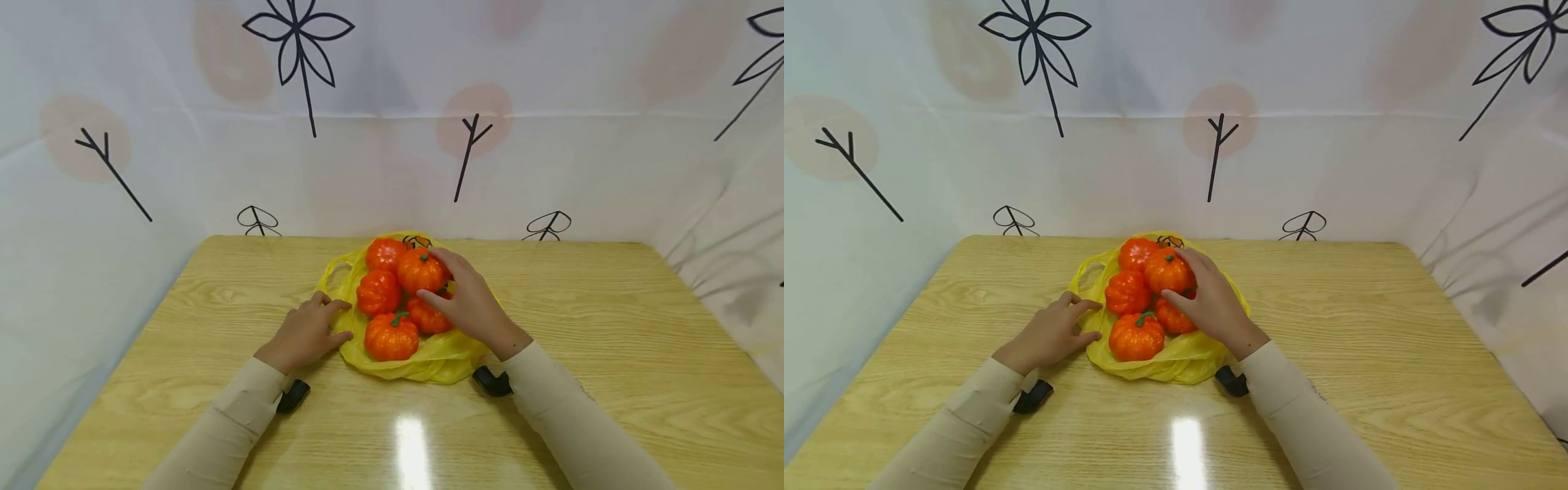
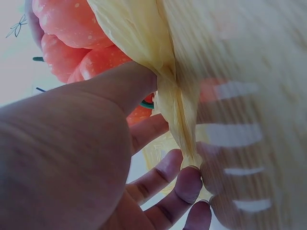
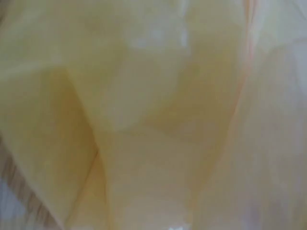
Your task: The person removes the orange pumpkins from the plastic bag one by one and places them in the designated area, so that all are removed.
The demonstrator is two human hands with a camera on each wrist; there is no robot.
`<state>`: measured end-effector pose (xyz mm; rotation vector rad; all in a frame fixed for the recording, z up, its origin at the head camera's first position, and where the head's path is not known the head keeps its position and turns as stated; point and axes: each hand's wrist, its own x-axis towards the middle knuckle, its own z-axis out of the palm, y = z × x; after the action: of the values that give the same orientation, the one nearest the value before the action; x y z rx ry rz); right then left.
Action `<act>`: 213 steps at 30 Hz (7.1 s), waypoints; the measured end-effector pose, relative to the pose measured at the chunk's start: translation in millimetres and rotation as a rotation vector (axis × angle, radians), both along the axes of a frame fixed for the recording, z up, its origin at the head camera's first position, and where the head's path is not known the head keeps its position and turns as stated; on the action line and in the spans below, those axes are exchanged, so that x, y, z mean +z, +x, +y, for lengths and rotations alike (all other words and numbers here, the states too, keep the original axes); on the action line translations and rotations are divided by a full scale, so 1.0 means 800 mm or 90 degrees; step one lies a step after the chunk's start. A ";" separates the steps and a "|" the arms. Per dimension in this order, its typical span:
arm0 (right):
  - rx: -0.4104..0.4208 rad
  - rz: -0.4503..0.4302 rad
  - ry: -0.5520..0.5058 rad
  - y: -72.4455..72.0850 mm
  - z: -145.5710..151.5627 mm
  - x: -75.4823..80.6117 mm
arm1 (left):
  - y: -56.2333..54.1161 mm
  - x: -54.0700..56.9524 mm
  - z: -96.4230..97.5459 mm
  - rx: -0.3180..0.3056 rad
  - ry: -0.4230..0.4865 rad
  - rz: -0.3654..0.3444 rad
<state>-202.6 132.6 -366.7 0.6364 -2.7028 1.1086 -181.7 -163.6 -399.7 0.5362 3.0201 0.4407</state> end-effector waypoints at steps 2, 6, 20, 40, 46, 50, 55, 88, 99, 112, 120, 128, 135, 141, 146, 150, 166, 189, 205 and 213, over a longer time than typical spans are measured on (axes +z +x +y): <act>-0.006 0.019 -0.009 0.002 0.002 0.001 | -0.001 0.000 0.001 -0.001 0.000 0.001; -0.010 0.057 -0.025 0.006 0.006 0.003 | -0.001 -0.001 0.001 -0.002 -0.002 0.002; -0.008 0.144 -0.041 0.016 0.024 0.008 | -0.002 -0.003 0.000 -0.003 0.003 0.006; -0.043 0.170 -0.079 0.011 0.047 0.011 | -0.001 -0.001 0.002 0.001 0.007 -0.007; -0.063 0.171 -0.088 0.008 0.053 0.013 | -0.001 0.000 0.002 0.003 0.008 -0.013; -0.077 0.170 -0.091 0.006 0.057 0.013 | -0.001 -0.001 0.002 0.003 0.009 -0.017; -0.094 0.165 -0.088 -0.001 0.067 0.009 | -0.002 -0.002 0.002 0.000 0.009 -0.015; -0.184 0.032 -0.025 -0.031 0.120 -0.006 | -0.002 -0.002 0.001 0.007 0.011 -0.017; -0.175 -0.064 0.031 -0.034 0.133 -0.011 | -0.001 -0.002 0.001 0.004 0.018 -0.010; -0.170 -0.113 0.062 -0.039 0.144 -0.015 | 0.000 0.000 0.001 0.001 0.019 -0.014; -0.171 -0.132 0.076 -0.040 0.147 -0.018 | 0.001 0.002 0.002 0.002 0.017 -0.017; -0.169 -0.151 0.093 -0.042 0.149 -0.020 | 0.000 0.000 0.001 0.004 0.018 -0.019; -0.173 -0.160 0.104 -0.042 0.151 -0.020 | -0.001 0.000 0.001 0.004 0.019 -0.017; -0.175 -0.165 0.118 -0.043 0.154 -0.022 | -0.001 -0.001 0.002 0.003 0.016 -0.017; -0.177 -0.172 0.135 -0.043 0.156 -0.023 | 0.000 0.000 0.003 0.002 0.017 -0.018; -0.178 -0.176 0.137 -0.043 0.156 -0.024 | 0.000 0.000 0.003 0.002 0.018 -0.019; -0.162 -0.195 0.134 -0.043 0.152 -0.023 | 0.000 -0.001 0.002 0.002 0.009 -0.014; -0.221 -0.041 0.044 -0.024 0.123 -0.004 | 0.001 0.000 -0.002 -0.001 0.005 -0.014; -0.081 0.093 0.016 0.013 0.067 0.005 | -0.001 0.000 -0.003 -0.005 0.007 -0.011; -0.018 0.075 0.057 0.027 0.049 0.004 | 0.000 0.000 0.001 -0.005 0.002 -0.017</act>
<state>-180.9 171.5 -363.7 0.6527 -2.6631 0.9181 -181.8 -162.8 -399.4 0.5385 2.9906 0.4493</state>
